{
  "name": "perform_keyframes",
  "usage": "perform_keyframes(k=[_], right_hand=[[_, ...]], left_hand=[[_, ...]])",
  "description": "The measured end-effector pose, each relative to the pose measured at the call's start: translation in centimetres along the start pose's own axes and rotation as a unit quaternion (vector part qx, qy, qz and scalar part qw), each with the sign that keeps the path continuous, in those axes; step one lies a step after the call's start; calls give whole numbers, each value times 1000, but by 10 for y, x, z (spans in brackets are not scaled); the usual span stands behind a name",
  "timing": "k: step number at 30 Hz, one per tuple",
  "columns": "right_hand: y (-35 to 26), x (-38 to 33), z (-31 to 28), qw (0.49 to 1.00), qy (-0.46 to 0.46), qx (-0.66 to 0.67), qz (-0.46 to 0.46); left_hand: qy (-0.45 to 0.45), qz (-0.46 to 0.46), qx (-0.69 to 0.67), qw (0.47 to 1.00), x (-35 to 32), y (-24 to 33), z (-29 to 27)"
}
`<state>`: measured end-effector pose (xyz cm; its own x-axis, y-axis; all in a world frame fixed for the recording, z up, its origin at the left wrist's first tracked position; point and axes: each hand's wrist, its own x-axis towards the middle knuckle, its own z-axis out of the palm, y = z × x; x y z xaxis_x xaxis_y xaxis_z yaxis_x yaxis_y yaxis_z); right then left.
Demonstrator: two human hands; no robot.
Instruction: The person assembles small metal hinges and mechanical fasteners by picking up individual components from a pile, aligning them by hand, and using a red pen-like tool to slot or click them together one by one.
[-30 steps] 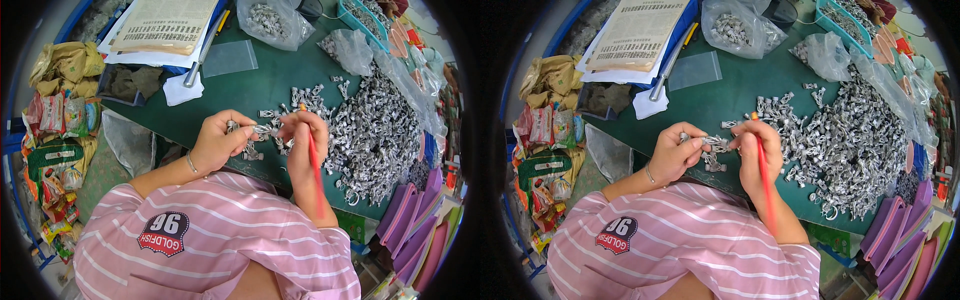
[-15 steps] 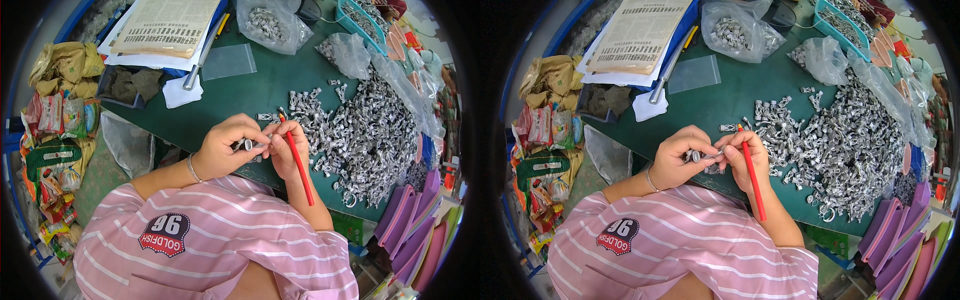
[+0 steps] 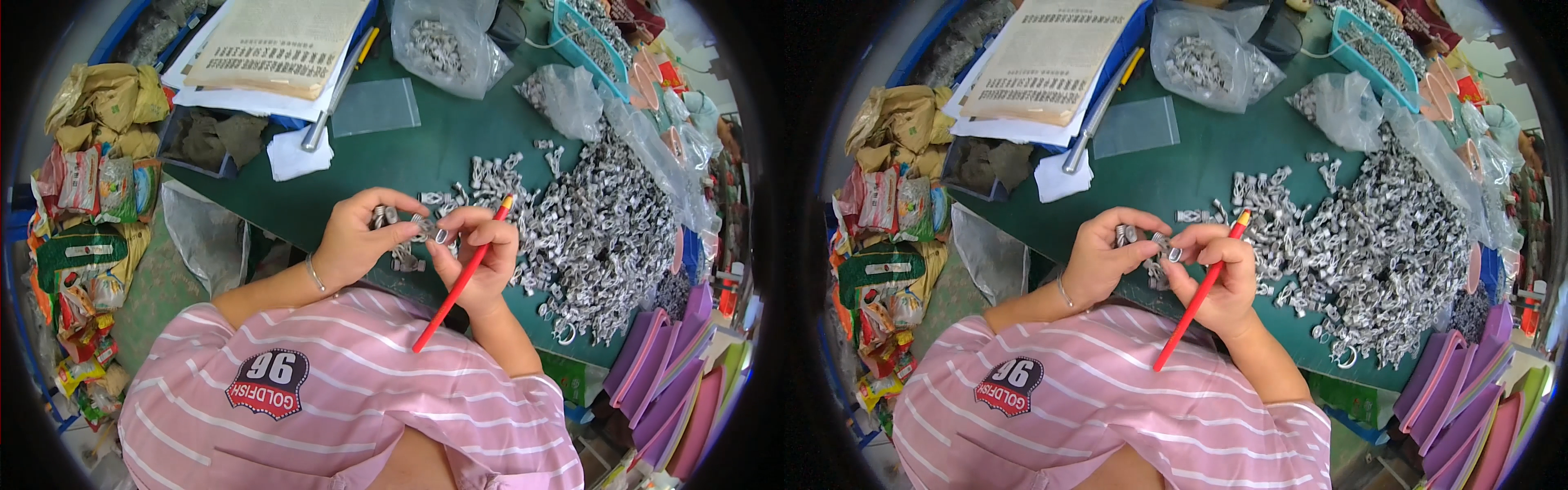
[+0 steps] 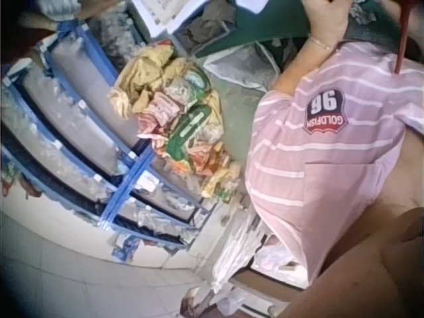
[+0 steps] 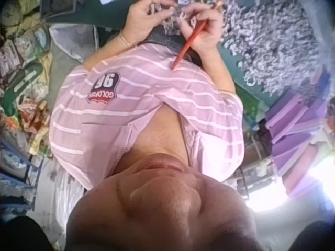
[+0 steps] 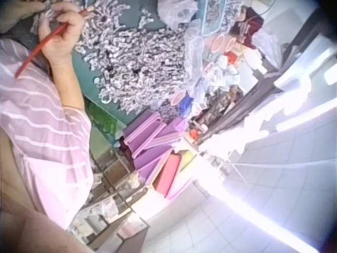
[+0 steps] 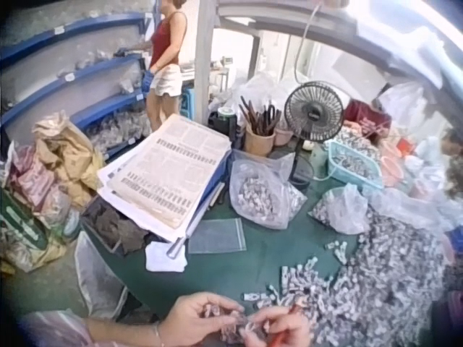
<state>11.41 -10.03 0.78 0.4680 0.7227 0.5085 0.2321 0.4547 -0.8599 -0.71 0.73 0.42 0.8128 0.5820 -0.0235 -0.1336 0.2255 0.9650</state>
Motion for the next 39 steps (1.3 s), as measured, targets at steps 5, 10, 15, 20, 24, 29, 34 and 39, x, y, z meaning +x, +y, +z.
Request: perform_keyframes(k=[5, 10, 15, 20, 24, 29, 34, 39], right_hand=[[9, 57, -3, 997, 20, -69, 1], [36, 122, -19, 988, 150, 12, 23], [25, 73, -42, 974, -116, -106, 163], [18, 38, -32, 862, -268, -430, 24], [24, 34, -28, 866, -224, -446, 34], [21, 30, -27, 921, -191, -339, -6], [15, 17, -21, 969, -135, -189, 91], [8, 13, -23, 945, -77, 91, 306]], left_hand=[[125, -77, -180, 973, -6, -6, -20], [129, -66, -187, 972, -14, -2, -27], [144, -91, -171, 970, -19, -4, -36], [97, -145, -119, 977, -9, -6, -22], [56, -138, -69, 986, 1, -9, -8], [44, -158, -10, 986, 8, -9, -2], [-3, -29, 91, 995, 8, -13, -6], [-26, 68, 165, 984, 11, -10, -7]])
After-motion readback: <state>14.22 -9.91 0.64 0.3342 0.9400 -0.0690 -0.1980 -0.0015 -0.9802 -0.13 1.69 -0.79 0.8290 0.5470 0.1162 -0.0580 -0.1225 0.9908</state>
